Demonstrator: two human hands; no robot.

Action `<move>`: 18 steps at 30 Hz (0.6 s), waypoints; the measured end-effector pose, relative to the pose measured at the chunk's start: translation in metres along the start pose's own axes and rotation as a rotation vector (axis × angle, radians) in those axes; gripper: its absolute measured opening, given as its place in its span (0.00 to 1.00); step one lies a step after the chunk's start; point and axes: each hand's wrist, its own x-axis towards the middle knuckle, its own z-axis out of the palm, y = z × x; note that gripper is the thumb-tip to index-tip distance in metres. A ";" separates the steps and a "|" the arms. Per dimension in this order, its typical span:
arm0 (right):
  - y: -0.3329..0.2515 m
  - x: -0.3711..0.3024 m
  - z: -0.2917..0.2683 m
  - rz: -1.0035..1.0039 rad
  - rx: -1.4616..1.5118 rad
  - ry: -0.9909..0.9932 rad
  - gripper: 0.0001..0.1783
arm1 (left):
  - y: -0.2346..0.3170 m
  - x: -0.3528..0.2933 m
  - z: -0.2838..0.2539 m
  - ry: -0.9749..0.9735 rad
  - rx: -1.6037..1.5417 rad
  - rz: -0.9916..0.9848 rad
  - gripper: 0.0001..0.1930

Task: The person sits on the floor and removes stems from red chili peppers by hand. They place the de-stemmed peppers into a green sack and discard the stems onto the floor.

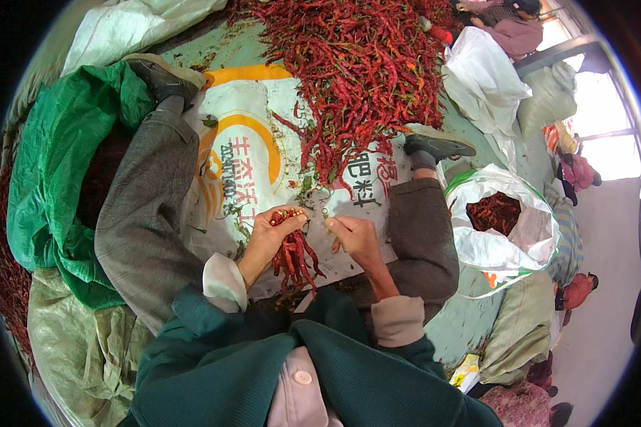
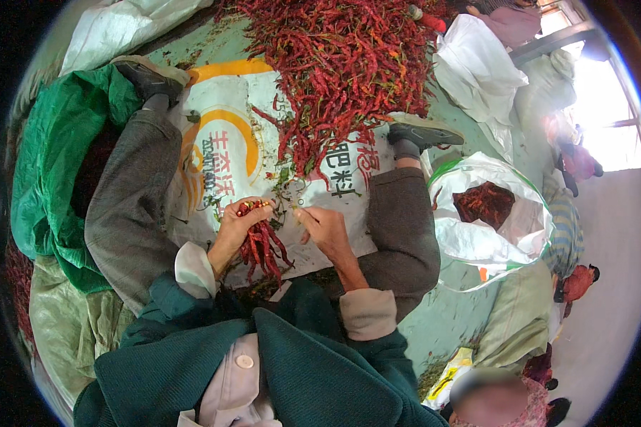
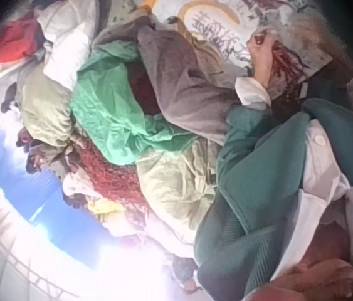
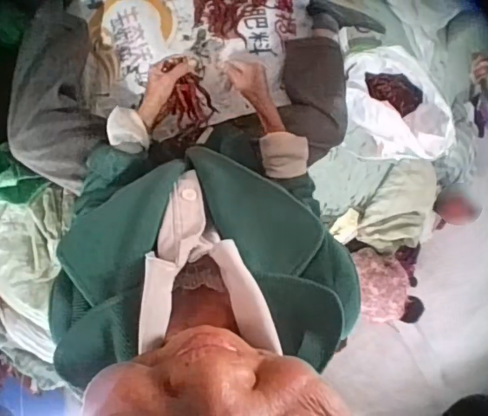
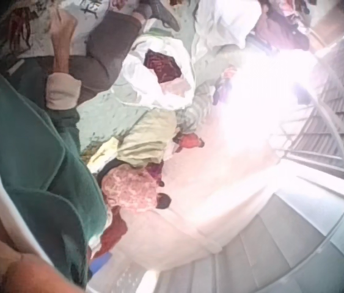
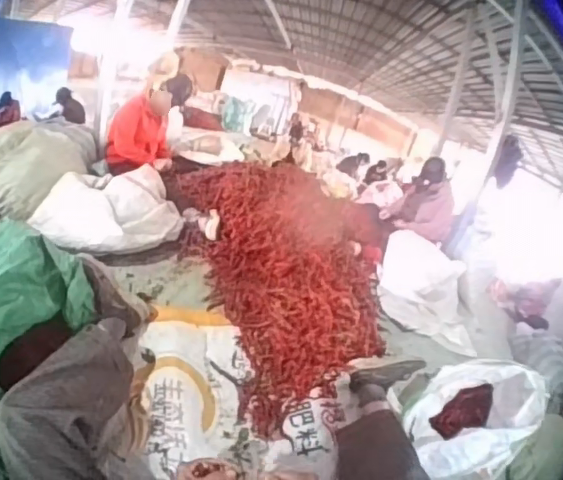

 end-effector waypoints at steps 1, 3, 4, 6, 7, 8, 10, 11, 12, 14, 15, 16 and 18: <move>0.005 0.001 0.002 -0.039 -0.100 0.026 0.09 | 0.000 -0.001 -0.002 0.006 0.020 -0.032 0.08; 0.028 0.020 -0.007 -0.320 -0.390 0.276 0.10 | 0.003 0.003 -0.001 -0.036 0.054 -0.028 0.08; 0.030 0.031 -0.008 -0.459 -0.524 0.397 0.11 | 0.004 0.005 -0.004 -0.073 0.085 -0.007 0.08; 0.033 0.051 -0.010 -0.516 -0.548 0.346 0.13 | 0.000 0.007 -0.008 -0.107 0.126 0.024 0.07; 0.027 0.061 -0.008 -0.559 -0.545 0.318 0.13 | -0.001 0.009 -0.009 -0.104 0.139 0.042 0.07; 0.025 0.069 -0.005 -0.602 -0.543 0.290 0.13 | -0.002 0.010 -0.010 -0.103 0.152 0.058 0.07; 0.030 0.082 -0.003 -0.619 -0.531 0.252 0.11 | 0.000 0.013 -0.012 -0.085 0.120 0.030 0.07; 0.032 0.087 -0.004 -0.631 -0.506 0.256 0.10 | 0.002 0.014 -0.011 -0.088 0.088 0.028 0.07; 0.035 0.089 -0.006 -0.642 -0.483 0.262 0.09 | 0.002 0.015 -0.010 -0.093 0.055 0.026 0.07; 0.010 0.079 -0.002 -0.674 -0.408 0.306 0.07 | 0.005 0.016 -0.014 -0.004 0.064 -0.041 0.06; -0.002 0.072 0.000 -0.665 -0.378 0.298 0.07 | 0.006 0.015 -0.014 0.032 0.066 -0.076 0.06; -0.012 0.063 -0.001 -0.653 -0.356 0.296 0.07 | 0.007 0.015 -0.011 0.023 0.062 -0.050 0.06; -0.026 0.045 0.006 -0.580 -0.286 0.230 0.08 | 0.011 0.013 -0.007 0.013 0.059 0.011 0.06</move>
